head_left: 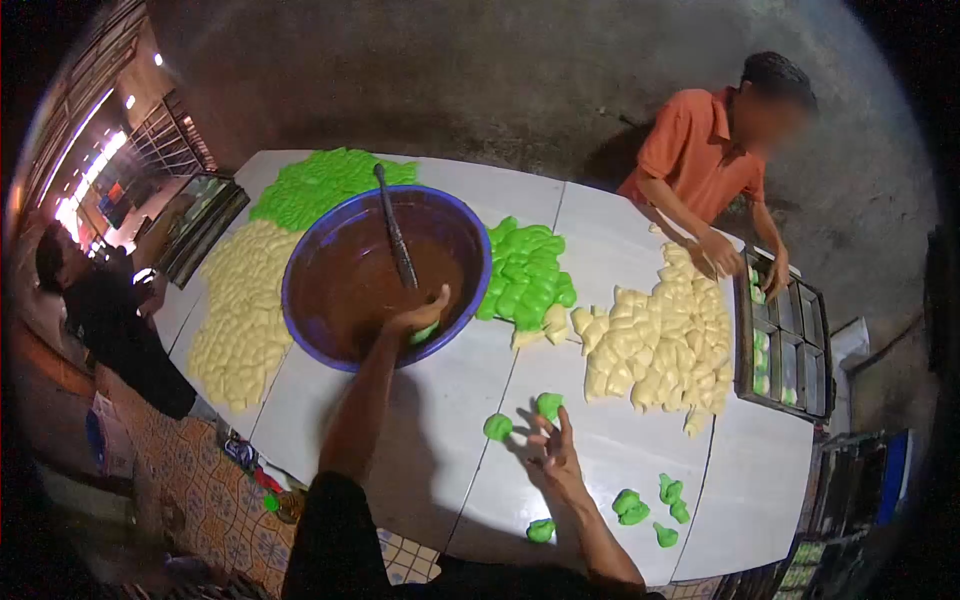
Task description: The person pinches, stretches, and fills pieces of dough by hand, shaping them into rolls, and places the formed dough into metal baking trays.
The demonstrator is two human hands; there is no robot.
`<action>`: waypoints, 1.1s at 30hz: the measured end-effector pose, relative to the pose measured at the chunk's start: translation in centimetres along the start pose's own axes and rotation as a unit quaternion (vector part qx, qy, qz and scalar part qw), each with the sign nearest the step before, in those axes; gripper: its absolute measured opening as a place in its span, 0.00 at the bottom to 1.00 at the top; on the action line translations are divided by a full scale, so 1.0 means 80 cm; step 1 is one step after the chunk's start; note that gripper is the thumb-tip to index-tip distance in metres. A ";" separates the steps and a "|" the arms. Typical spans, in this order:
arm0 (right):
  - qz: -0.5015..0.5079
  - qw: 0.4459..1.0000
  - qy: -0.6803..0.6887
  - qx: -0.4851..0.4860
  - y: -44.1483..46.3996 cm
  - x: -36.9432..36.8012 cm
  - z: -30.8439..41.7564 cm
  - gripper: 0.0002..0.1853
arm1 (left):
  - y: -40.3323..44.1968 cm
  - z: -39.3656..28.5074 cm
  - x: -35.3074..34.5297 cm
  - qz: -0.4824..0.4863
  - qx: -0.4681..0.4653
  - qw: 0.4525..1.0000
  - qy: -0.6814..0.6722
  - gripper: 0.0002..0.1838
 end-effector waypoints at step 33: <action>-0.135 0.915 -0.380 0.016 -0.156 -0.027 0.073 0.12 | -0.343 0.025 -0.383 0.030 -0.160 0.903 -0.397 0.10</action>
Point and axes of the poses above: each hand's wrist, its own y-axis towards the middle knuckle, its own x-axis out of the back of the hand, z = x × y, the point moved 1 cm from there along y, towards the middle knuckle, and after that the axes turned 5 degrees about z, right-handed, at the moved point
